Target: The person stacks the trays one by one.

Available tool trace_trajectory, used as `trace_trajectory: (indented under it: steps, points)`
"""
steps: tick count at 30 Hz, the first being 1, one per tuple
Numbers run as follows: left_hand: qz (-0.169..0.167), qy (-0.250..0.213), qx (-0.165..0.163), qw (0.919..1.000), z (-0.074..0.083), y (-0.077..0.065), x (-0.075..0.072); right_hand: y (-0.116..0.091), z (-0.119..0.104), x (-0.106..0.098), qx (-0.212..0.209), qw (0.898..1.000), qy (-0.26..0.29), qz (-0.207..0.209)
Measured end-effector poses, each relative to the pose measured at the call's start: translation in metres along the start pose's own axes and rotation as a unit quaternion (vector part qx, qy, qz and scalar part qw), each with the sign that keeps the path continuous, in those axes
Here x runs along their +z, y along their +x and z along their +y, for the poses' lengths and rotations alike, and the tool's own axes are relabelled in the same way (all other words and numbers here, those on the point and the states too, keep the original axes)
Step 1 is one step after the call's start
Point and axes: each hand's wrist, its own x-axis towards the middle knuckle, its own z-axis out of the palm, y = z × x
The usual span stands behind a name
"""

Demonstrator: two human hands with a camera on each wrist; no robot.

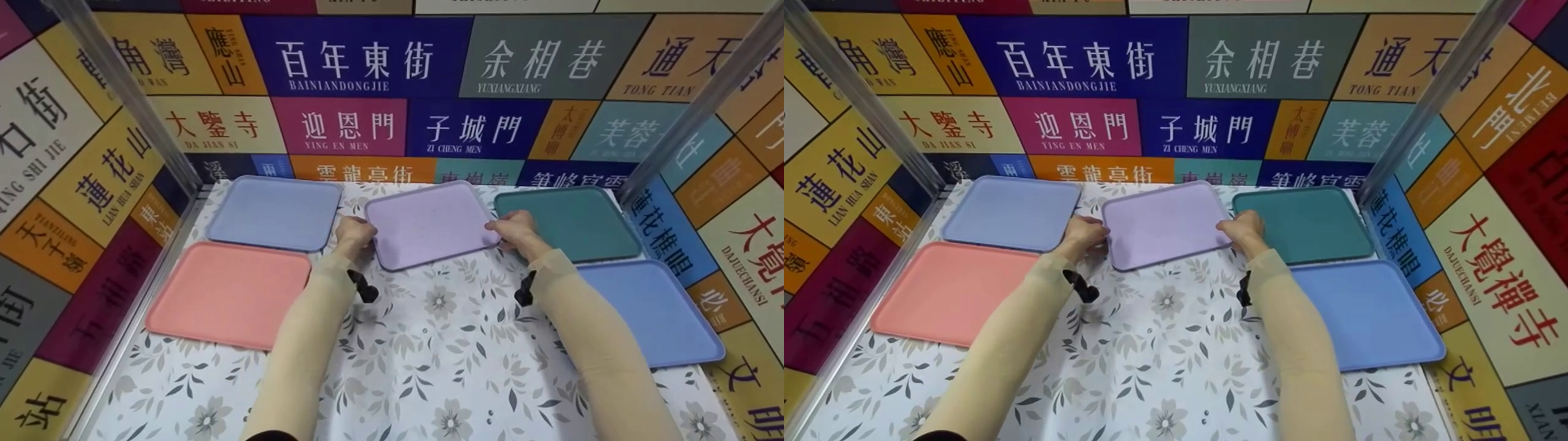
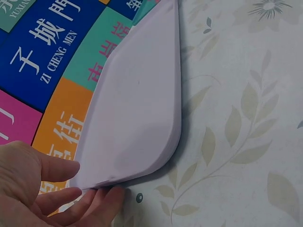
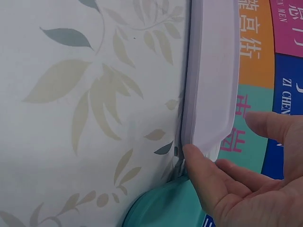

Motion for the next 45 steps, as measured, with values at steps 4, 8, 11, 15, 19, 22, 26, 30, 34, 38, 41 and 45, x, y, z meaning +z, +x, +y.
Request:
trace_trajectory:
  steps: [4,8,11,15,19,22,26,30,34,38,41,45]
  points:
    - [0.004,0.0,-0.015,0.9999,0.004,-0.007,-0.004,-0.001,-0.003,0.001,0.0,1.0,0.001,-0.009]
    - [-0.008,0.033,-0.02,0.9992,0.007,-0.007,-0.007,0.0,-0.004,0.003,-0.007,1.0,-0.002,-0.01]
    - [-0.022,0.049,-0.019,0.9984,0.007,-0.004,-0.006,0.001,-0.003,0.004,-0.012,1.0,-0.009,-0.011]
    - [-0.037,0.052,-0.014,0.9979,0.005,-0.005,-0.005,0.0,-0.001,0.004,-0.002,1.0,-0.013,-0.02]
    - [-0.046,0.036,-0.008,0.9983,0.004,-0.008,-0.006,0.001,0.0,0.002,0.002,0.999,0.006,-0.034]
    - [-0.048,0.013,-0.009,0.9987,0.009,-0.021,-0.01,0.002,0.001,0.001,-0.004,0.999,0.018,-0.037]
    - [-0.063,-0.027,-0.016,0.9975,0.026,-0.06,-0.025,0.001,0.004,-0.001,-0.009,0.999,0.035,-0.031]
    - [-0.079,-0.07,-0.018,0.9942,0.033,-0.087,-0.037,0.001,0.009,-0.003,-0.006,0.997,0.062,-0.042]
    - [-0.101,-0.127,-0.021,0.9865,0.031,-0.093,-0.042,-0.001,0.013,-0.007,-0.003,0.996,0.075,-0.054]
    - [-0.137,-0.167,-0.039,0.9756,0.031,-0.092,-0.049,-0.003,0.013,-0.01,-0.007,0.995,0.085,-0.05]
    - [-0.151,-0.171,-0.044,0.9727,0.033,-0.092,-0.053,-0.004,0.012,-0.012,-0.012,0.995,0.093,-0.041]
    - [-0.155,-0.16,-0.028,0.9744,0.036,-0.095,-0.055,-0.007,0.011,-0.013,-0.012,0.994,0.102,-0.029]
